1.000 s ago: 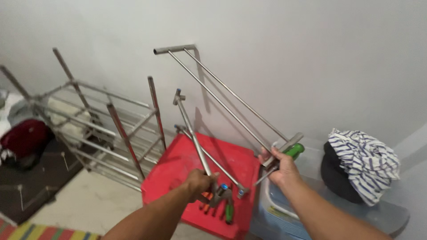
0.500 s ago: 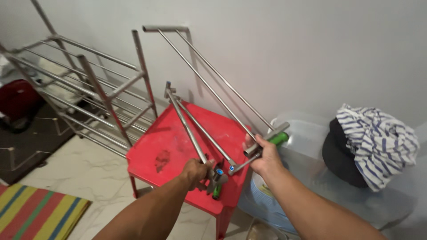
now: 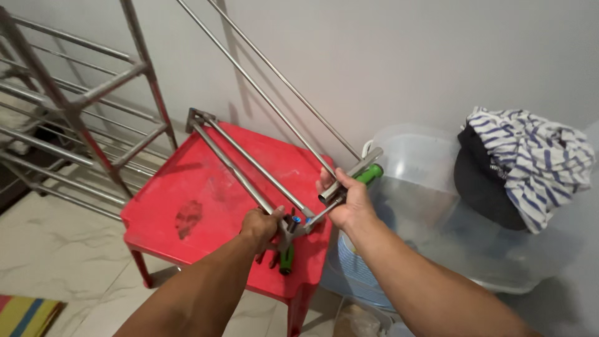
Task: The person assembles a metal rack by inserting vertical poles into horizontal bars and using a screwdriver to tighten connections. The person handles multiple metal poles and tools on a red stool, progressively building the rack structure.
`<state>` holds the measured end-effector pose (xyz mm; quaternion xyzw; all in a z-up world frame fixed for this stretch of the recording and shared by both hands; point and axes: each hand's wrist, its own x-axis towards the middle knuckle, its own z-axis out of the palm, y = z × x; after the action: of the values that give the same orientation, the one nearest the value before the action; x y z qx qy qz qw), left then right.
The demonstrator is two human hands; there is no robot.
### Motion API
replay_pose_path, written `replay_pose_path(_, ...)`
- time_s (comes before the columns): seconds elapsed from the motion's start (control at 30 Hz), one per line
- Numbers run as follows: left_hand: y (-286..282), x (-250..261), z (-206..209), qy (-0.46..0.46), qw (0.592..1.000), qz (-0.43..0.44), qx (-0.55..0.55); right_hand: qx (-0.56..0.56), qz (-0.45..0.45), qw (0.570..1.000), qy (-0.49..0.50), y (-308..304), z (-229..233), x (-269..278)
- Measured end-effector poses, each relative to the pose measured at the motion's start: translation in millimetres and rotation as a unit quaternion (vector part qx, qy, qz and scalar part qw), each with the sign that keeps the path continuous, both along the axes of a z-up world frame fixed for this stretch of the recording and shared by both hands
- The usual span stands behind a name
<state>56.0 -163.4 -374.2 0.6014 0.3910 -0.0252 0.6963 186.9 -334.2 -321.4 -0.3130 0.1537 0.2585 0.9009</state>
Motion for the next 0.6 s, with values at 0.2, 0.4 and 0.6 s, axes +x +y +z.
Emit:
replay_pose_path(0.2, 1, 15, -42, 0.007, 0.995, -0.032, 0.097, -0.002, -0.008, 1.0, -0.018, 4, -17, 0)
replay_pose_path(0.4, 3, 35, -82, -0.017, 0.998, 0.009, -0.061, -0.011, -0.025, 1.0, -0.003, 3, -23, -5)
replay_pose_path(0.6, 10, 49, -106, 0.004, 0.994, -0.029, -0.103, -0.004, -0.005, 1.0, -0.024, -4, -21, -5)
